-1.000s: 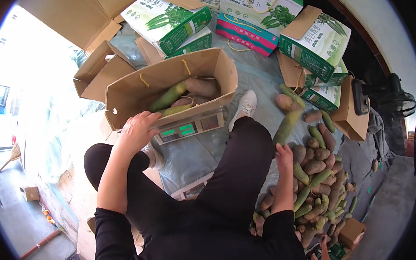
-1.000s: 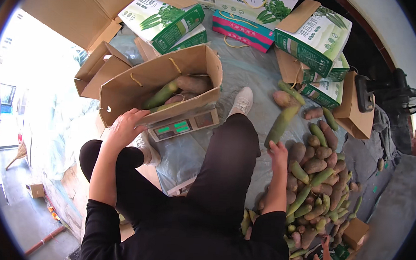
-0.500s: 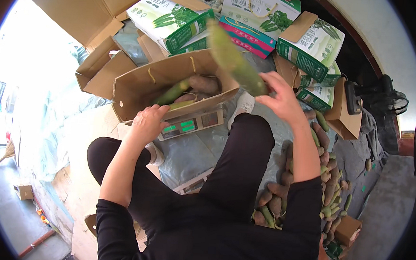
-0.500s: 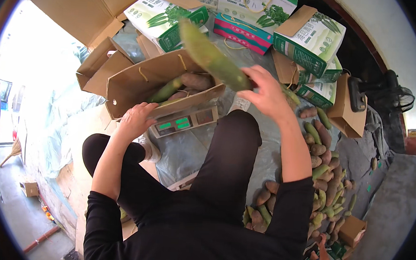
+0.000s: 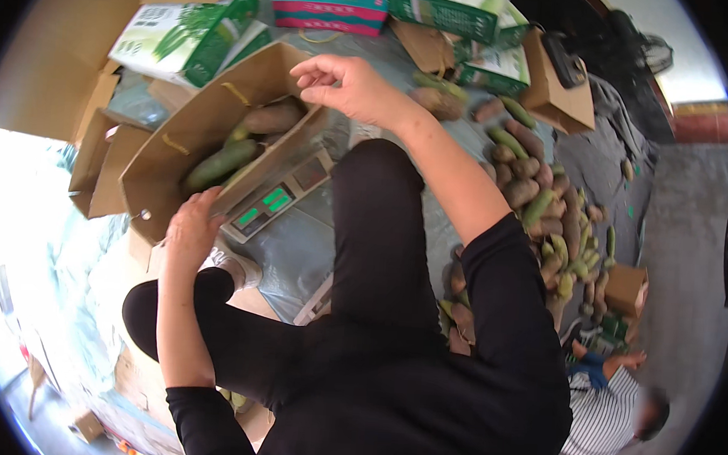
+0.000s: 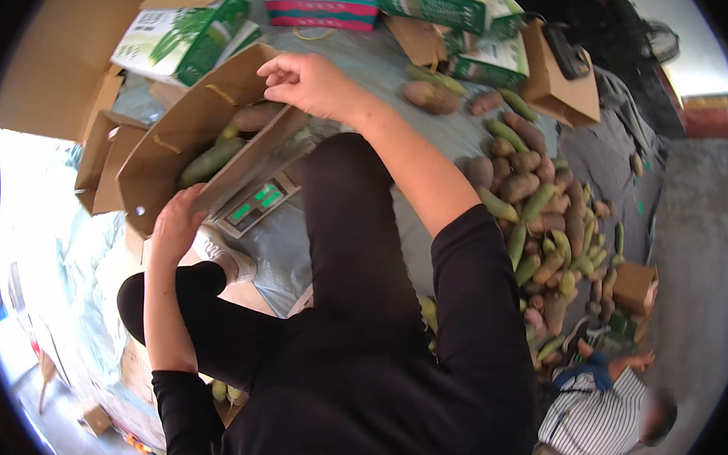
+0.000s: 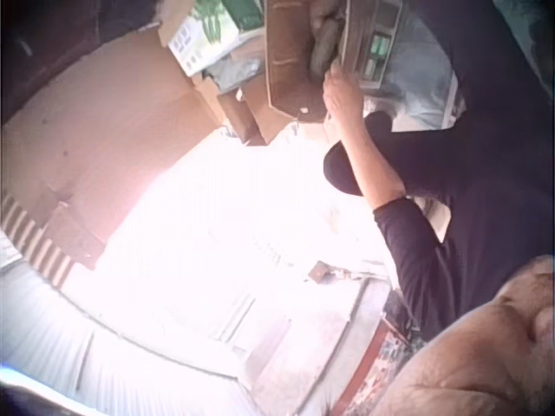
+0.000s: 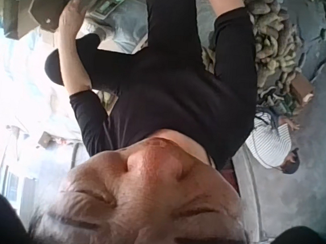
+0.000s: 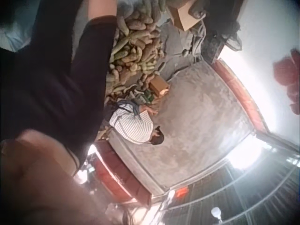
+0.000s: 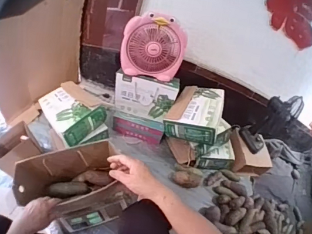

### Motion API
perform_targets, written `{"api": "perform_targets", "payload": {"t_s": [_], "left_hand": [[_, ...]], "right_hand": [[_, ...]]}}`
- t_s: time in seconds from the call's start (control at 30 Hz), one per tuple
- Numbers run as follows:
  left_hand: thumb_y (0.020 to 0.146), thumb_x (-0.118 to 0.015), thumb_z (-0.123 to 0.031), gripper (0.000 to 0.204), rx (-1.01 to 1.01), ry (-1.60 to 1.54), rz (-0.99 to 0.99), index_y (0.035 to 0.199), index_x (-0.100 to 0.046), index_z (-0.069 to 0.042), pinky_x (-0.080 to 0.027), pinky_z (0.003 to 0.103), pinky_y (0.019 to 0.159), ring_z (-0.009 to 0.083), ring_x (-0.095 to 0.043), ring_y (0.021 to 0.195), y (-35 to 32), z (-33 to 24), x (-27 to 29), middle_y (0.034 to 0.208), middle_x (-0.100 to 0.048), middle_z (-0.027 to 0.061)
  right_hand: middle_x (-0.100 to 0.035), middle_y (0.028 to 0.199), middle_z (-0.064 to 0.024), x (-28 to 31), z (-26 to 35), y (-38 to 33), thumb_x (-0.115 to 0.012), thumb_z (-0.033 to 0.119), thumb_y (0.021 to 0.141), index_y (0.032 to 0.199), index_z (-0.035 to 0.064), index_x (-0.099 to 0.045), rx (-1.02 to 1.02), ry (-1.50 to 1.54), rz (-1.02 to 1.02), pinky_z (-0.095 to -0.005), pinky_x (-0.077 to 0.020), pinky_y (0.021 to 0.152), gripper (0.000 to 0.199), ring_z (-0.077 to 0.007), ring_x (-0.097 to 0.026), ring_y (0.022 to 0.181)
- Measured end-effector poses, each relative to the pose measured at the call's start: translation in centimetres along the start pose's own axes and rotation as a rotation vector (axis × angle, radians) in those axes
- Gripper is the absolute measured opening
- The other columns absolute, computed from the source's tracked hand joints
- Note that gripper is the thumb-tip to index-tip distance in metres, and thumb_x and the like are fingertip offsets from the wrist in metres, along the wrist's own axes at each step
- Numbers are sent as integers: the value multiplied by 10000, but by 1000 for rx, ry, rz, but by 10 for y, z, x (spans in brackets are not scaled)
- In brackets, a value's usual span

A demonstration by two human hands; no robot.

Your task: Sorting and weighing vegetables into paper bags using a digital scale.

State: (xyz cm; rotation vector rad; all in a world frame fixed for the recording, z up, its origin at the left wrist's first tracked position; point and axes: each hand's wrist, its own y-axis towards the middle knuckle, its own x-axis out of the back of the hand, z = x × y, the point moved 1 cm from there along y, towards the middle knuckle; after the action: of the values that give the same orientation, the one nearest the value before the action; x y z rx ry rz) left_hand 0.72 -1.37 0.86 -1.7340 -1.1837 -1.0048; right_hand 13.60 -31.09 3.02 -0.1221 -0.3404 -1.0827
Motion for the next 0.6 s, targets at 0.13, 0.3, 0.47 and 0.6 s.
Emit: {"api": "perform_targets", "payload": {"t_s": [0.13, 0.3, 0.47, 0.6], "left_hand": [[779, -631, -55, 458, 63, -11, 49, 1224, -526, -72, -447, 429, 862, 357, -557, 1022, 3, -10, 7, 1092, -588, 165], [777, -634, -57, 442, 50, -50, 24, 1209, -542, -76, -453, 422, 845, 357, -566, 997, 6, -14, 7, 1074, -593, 157], [751, -664, -75, 443, 53, -45, -1, 1183, -565, -79, -461, 402, 815, 338, -583, 963, 5, -7, 6, 1021, -609, 145], [748, -679, -82, 451, 76, -55, -1, 1186, -569, -73, -473, 386, 805, 315, -603, 937, 7, 1, 8, 1008, -620, 151]], "right_hand": [[-652, 978, -64, 27, -66, -67, -639, 148, 849, 1117, 18, -604, -120, -64, -319, -282, -481, 791, 300, -131, -595, 881], [-666, 983, -148, -6, -190, -205, -616, 95, 833, 1054, 17, -631, -471, -165, -388, -342, -500, 794, 235, -234, -640, 906], [-656, 916, -189, -69, -254, -328, -567, 157, 819, 944, 34, -649, -611, -369, -170, -388, -495, 772, 194, -327, -631, 882], [-661, 918, -177, -95, -273, -380, -548, 170, 821, 940, 37, -654, -747, -298, -168, -408, -491, 773, 207, -337, -630, 884]]}}
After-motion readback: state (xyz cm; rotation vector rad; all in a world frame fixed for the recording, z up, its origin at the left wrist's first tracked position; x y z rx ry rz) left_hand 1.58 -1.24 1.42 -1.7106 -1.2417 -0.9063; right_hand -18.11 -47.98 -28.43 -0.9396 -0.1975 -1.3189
